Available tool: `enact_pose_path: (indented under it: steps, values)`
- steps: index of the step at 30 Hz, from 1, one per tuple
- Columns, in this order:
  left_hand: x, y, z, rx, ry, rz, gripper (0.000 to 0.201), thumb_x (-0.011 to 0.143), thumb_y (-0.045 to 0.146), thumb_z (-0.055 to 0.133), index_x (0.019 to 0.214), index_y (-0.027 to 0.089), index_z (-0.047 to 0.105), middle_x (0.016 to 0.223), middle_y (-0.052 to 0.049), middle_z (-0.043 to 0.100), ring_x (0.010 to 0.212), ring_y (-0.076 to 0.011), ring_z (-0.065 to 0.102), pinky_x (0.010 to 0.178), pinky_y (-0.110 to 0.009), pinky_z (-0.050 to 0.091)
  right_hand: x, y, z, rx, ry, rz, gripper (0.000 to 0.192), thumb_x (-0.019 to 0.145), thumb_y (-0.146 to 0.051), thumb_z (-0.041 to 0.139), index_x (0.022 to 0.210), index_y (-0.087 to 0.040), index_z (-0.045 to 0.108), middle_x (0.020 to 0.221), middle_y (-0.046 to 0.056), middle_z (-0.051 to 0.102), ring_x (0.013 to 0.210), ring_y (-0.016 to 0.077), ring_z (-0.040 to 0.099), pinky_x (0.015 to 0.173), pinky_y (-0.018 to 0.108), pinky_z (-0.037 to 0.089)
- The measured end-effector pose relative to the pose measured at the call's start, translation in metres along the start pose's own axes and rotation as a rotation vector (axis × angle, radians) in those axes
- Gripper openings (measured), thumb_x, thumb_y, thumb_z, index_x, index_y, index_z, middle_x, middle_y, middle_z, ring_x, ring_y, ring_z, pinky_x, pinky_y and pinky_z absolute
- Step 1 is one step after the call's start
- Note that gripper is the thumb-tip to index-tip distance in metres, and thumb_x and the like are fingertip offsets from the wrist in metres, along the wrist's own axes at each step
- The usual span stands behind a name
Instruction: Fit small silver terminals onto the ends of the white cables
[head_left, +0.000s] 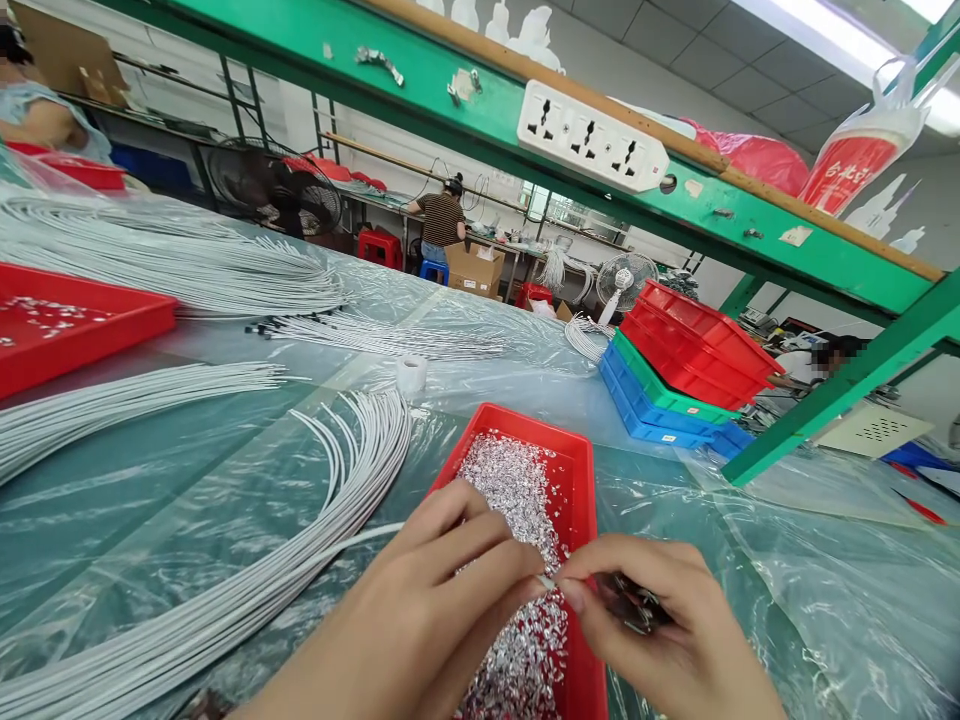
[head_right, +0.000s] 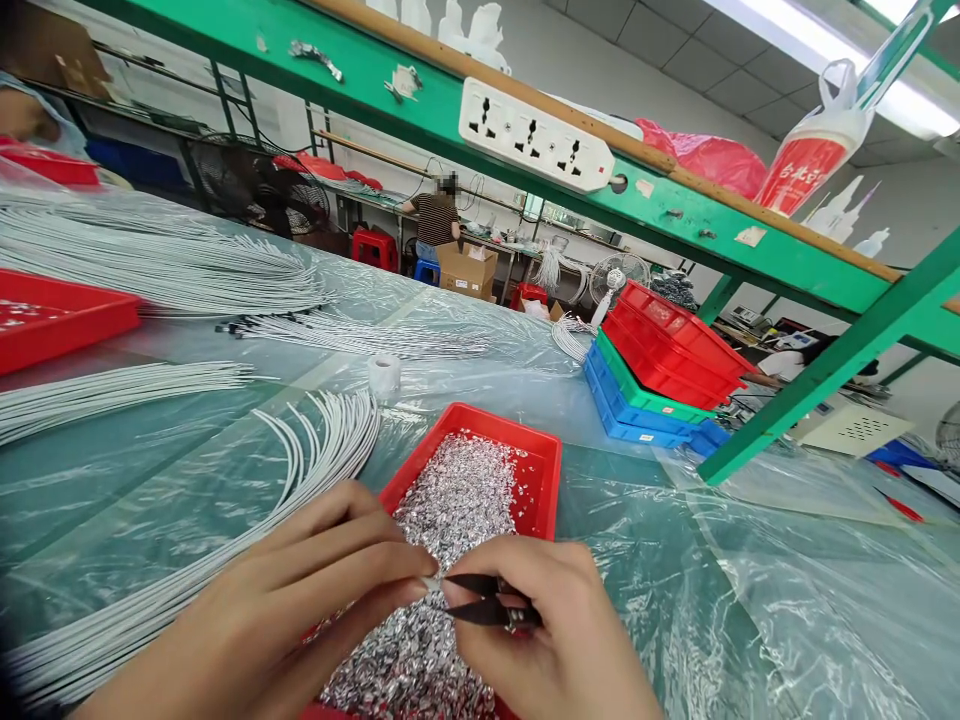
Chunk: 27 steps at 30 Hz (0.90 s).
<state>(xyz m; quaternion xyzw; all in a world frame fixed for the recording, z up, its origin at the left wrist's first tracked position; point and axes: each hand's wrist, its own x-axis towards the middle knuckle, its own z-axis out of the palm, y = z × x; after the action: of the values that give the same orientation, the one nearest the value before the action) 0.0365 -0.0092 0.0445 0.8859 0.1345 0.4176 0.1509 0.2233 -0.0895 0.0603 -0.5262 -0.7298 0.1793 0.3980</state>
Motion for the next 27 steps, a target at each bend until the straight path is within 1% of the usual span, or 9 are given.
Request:
enact_pose_path:
  steps: [5, 10, 14, 18, 23, 25, 27]
  values:
    - [0.001, 0.000, 0.001, -0.065, -0.012, -0.012, 0.017, 0.095, 0.007, 0.050, 0.089, 0.019, 0.060, 0.079, 0.002, 0.061, 0.078, -0.0162, 0.046, 0.071, -0.024, 0.040, 0.002, -0.002, -0.001, 0.068, -0.011, 0.104, 0.015, 0.087, -0.017, 0.058, 0.074, -0.021, 0.064, 0.057, -0.005, 0.046, 0.050, 0.0111, 0.039, 0.046, 0.023, 0.030]
    - [-0.002, -0.002, 0.006, -0.111, 0.021, 0.012, 0.016, 0.098, 0.010, 0.046, 0.094, 0.019, 0.059, 0.079, 0.002, 0.061, 0.078, -0.0158, 0.043, 0.069, -0.024, 0.038, 0.003, -0.004, -0.004, 0.117, -0.049, 0.272, 0.011, 0.086, -0.024, 0.061, 0.076, -0.022, 0.066, 0.059, -0.004, 0.048, 0.054, 0.0132, 0.036, 0.050, 0.026, 0.027]
    - [-0.004, -0.004, 0.007, -0.145, 0.054, 0.033, 0.016, 0.098, 0.010, 0.047, 0.094, 0.018, 0.060, 0.080, 0.001, 0.062, 0.079, -0.0159, 0.044, 0.071, -0.025, 0.039, 0.006, -0.006, -0.003, 0.231, -0.070, 0.289, 0.013, 0.087, -0.025, 0.059, 0.075, -0.021, 0.063, 0.060, -0.005, 0.046, 0.054, 0.0124, 0.034, 0.050, 0.025, 0.026]
    - [-0.004, -0.003, 0.001, -0.170, 0.018, 0.028, 0.018, 0.096, 0.006, 0.047, 0.093, 0.018, 0.060, 0.080, 0.001, 0.063, 0.078, -0.0161, 0.045, 0.070, -0.025, 0.040, 0.009, -0.009, -0.002, 0.380, -0.088, 0.321, 0.014, 0.086, -0.025, 0.059, 0.074, -0.019, 0.061, 0.061, -0.004, 0.045, 0.053, 0.0119, 0.033, 0.048, 0.024, 0.025]
    - [-0.002, -0.002, -0.006, -0.150, -0.026, 0.056, 0.019, 0.093, 0.003, 0.051, 0.096, 0.020, 0.060, 0.082, 0.000, 0.064, 0.076, -0.0166, 0.048, 0.069, -0.025, 0.044, 0.010, -0.007, -0.002, 0.534, -0.130, 0.358, 0.016, 0.087, -0.029, 0.062, 0.075, -0.018, 0.061, 0.063, -0.003, 0.044, 0.055, 0.0124, 0.034, 0.049, 0.023, 0.027]
    - [-0.001, -0.002, -0.008, -0.162, -0.025, 0.062, 0.018, 0.093, 0.004, 0.051, 0.096, 0.020, 0.060, 0.082, 0.000, 0.065, 0.076, -0.0163, 0.049, 0.070, -0.025, 0.045, 0.010, -0.006, -0.001, 0.585, -0.141, 0.362, 0.018, 0.087, -0.032, 0.064, 0.076, -0.018, 0.060, 0.063, -0.003, 0.042, 0.056, 0.0127, 0.033, 0.048, 0.023, 0.027]
    - [0.000, -0.002, -0.009, -0.172, -0.009, 0.067, 0.018, 0.093, 0.004, 0.051, 0.097, 0.020, 0.060, 0.083, 0.001, 0.065, 0.077, -0.0154, 0.049, 0.071, -0.023, 0.045, 0.011, -0.007, 0.000, 0.591, -0.129, 0.362, 0.019, 0.088, -0.033, 0.065, 0.076, -0.018, 0.059, 0.063, -0.003, 0.040, 0.056, 0.0127, 0.032, 0.047, 0.023, 0.025]
